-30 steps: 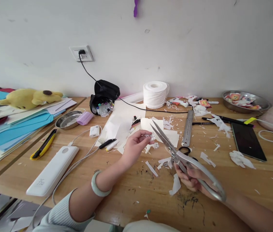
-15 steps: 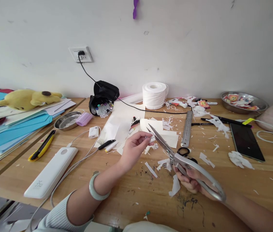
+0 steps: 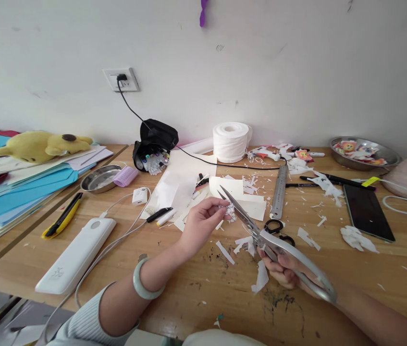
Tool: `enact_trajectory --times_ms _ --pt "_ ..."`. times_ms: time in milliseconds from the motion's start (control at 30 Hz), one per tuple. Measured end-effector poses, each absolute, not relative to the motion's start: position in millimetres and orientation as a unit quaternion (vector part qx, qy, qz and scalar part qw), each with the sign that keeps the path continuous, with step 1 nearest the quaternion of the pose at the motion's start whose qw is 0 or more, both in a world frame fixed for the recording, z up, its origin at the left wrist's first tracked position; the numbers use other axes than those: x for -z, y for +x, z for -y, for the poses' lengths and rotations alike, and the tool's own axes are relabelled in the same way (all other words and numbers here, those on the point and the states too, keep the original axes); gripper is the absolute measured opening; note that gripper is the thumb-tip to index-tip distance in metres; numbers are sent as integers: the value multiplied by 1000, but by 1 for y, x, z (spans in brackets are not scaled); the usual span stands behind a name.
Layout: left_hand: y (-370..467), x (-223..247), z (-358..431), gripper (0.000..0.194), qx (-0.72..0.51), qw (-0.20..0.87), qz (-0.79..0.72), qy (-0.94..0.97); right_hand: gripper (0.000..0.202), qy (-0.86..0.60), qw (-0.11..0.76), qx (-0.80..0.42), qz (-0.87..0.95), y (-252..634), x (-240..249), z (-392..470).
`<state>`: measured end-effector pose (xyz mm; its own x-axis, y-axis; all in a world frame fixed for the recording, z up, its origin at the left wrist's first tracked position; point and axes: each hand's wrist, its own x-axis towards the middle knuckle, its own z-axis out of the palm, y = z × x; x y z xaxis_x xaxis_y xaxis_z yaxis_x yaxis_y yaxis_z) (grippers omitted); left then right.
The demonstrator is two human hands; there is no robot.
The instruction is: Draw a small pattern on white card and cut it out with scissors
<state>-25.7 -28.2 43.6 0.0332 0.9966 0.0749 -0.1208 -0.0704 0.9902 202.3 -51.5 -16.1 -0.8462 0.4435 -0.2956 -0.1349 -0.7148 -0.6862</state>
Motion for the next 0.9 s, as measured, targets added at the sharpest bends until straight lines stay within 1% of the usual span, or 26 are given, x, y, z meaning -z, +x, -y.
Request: enact_trajectory --times_ms 200,333,400,600,767,900 --pt "-25 -41 29 19 -540 526 -444 485 48 -229 175 -891 351 206 27 52" --pt "-23 -38 29 20 -545 530 -443 475 46 -212 166 -899 347 206 28 50" --pt "-22 -37 29 21 -548 532 -442 470 46 -216 154 -902 342 206 25 50" --pt "-21 -36 30 22 -550 535 -442 464 47 -261 160 -890 339 203 9 53" --pt "-21 -35 31 21 -557 538 -438 457 45 -316 199 -864 336 199 -6 59" --pt "-19 -34 32 21 -563 532 -443 452 43 -314 202 -863 341 198 -8 60"
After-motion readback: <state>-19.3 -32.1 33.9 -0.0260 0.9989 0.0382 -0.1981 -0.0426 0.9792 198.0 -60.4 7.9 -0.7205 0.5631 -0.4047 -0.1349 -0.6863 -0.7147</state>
